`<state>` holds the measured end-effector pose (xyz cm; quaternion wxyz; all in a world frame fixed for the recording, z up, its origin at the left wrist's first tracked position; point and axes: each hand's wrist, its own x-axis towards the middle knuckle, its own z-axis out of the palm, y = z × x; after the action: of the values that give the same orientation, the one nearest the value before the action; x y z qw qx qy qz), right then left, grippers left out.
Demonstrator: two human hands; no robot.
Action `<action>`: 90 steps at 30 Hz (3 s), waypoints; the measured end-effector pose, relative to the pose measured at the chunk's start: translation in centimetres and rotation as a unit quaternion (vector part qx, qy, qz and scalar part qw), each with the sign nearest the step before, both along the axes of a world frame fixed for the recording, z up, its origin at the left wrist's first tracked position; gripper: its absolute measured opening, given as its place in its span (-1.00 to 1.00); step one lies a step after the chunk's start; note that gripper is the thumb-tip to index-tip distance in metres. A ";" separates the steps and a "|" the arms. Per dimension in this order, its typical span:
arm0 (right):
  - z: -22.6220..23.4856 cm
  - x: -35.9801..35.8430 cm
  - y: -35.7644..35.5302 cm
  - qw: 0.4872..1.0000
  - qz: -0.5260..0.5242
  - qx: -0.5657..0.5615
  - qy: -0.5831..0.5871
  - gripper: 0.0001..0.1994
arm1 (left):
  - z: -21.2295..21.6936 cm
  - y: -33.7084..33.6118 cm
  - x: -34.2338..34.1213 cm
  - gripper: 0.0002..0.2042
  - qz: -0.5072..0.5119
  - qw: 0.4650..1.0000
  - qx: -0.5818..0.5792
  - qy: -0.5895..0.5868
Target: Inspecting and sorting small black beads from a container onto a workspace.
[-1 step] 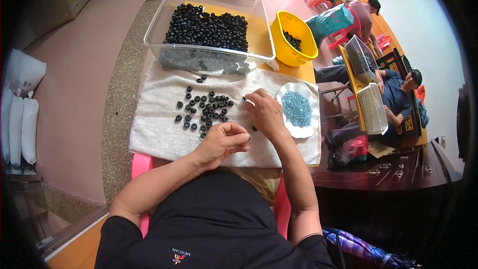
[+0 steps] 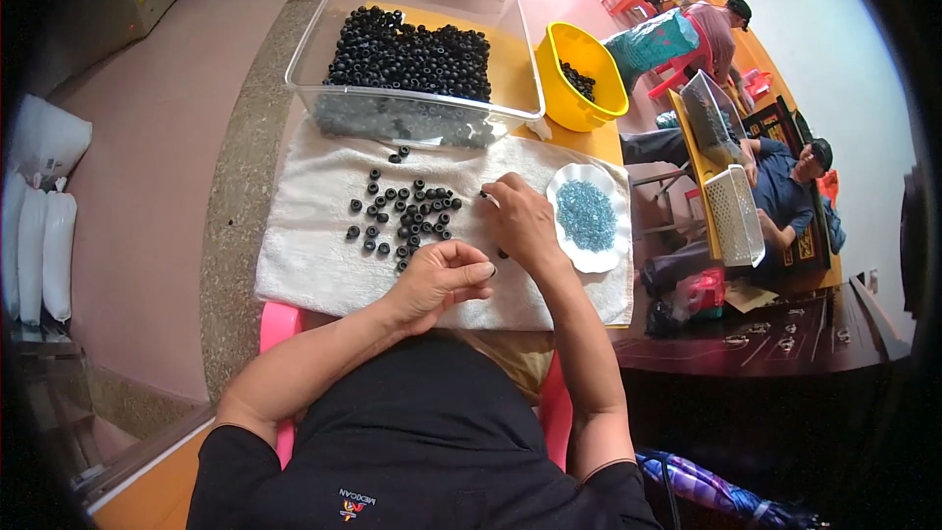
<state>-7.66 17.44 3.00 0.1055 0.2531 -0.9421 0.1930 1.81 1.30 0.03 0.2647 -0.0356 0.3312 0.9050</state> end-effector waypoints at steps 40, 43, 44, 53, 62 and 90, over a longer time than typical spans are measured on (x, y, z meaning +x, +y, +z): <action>2.2 6.5 1.2 0.963 0.112 -0.232 -0.075 -0.83 | 0.0 -0.1 0.1 -0.73 -0.036 0.998 -0.030 0.040; 2.0 6.5 1.1 0.952 0.117 -0.264 -0.095 -0.85 | 0.1 -0.2 0.1 -0.74 -0.043 0.999 0.007 0.023; 1.9 6.7 1.0 0.946 0.106 -0.288 -0.107 -0.86 | 0.2 -0.2 0.1 -0.75 -0.044 0.999 0.016 0.023; 1.5 7.0 1.7 0.936 0.100 -0.317 -0.116 -0.87 | 0.1 -0.4 -0.1 -0.74 -0.043 0.999 0.015 0.021; 2.2 7.1 1.5 0.957 0.099 -0.268 -0.048 -0.86 | 0.1 -0.2 -0.1 -0.72 -0.040 0.998 -0.015 0.043; 0.6 7.1 2.5 0.951 0.123 -0.278 -0.066 -0.84 | -0.9 0.0 0.1 -0.75 -0.078 0.989 -0.050 0.116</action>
<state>-0.55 19.94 3.59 0.0844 0.3140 -0.8179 0.4747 1.94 1.26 -0.83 0.2921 0.0821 0.4063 0.8619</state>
